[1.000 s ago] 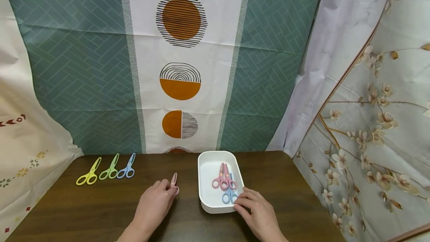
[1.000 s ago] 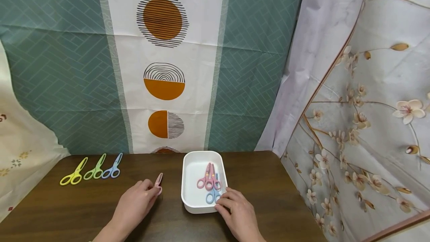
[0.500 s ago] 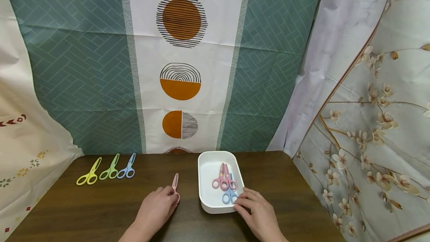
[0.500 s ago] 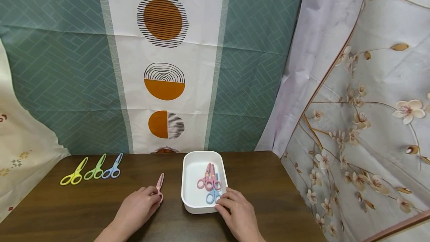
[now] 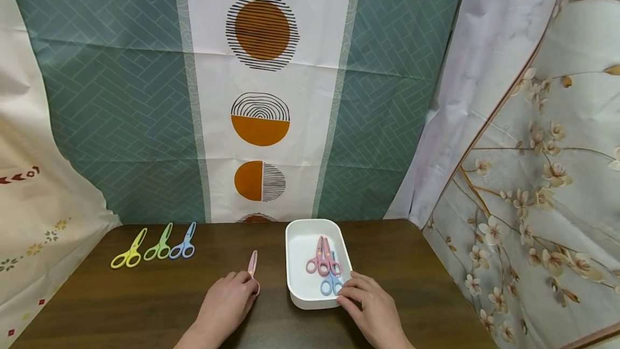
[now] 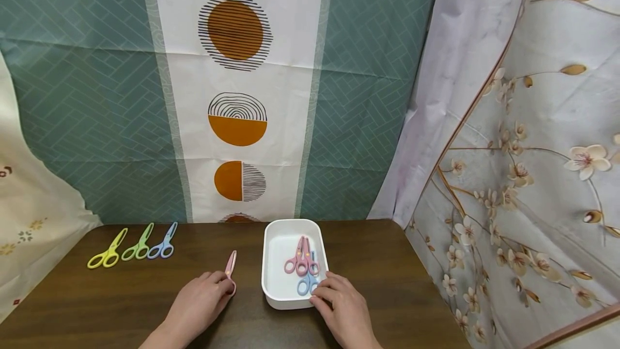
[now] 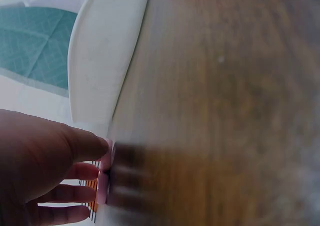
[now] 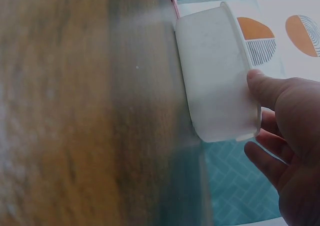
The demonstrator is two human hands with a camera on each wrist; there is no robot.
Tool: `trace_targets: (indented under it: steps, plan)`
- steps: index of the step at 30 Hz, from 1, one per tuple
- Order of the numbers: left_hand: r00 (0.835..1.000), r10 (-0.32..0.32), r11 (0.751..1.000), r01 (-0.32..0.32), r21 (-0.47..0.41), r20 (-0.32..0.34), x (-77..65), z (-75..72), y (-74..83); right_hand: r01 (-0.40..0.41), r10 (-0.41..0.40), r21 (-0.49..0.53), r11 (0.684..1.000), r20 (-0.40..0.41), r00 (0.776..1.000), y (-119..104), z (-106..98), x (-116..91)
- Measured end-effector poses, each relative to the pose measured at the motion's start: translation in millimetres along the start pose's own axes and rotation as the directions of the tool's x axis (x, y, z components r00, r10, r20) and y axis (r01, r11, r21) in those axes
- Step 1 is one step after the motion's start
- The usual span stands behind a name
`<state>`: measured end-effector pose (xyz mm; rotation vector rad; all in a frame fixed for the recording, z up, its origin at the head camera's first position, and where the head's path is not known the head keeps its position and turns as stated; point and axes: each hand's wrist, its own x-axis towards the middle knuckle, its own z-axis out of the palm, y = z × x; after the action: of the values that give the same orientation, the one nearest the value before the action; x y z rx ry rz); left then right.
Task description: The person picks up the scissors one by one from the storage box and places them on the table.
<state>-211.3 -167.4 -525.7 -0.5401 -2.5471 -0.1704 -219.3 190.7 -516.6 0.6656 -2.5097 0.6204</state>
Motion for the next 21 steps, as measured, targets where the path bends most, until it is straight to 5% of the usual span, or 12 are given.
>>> trace_targets:
  steps: [15,21]
  plan:
    - [0.987,-0.027,0.999,0.022,0.035,0.157,-11.4,-15.4,13.2,-0.013,0.012,0.005,1.000,0.010,1.000,0,0,0]
    - [0.987,-0.007,0.999,0.001,0.037,0.161,-20.1,-15.1,11.4,-0.011,0.011,0.001,1.000,0.008,1.000,-1,0,0]
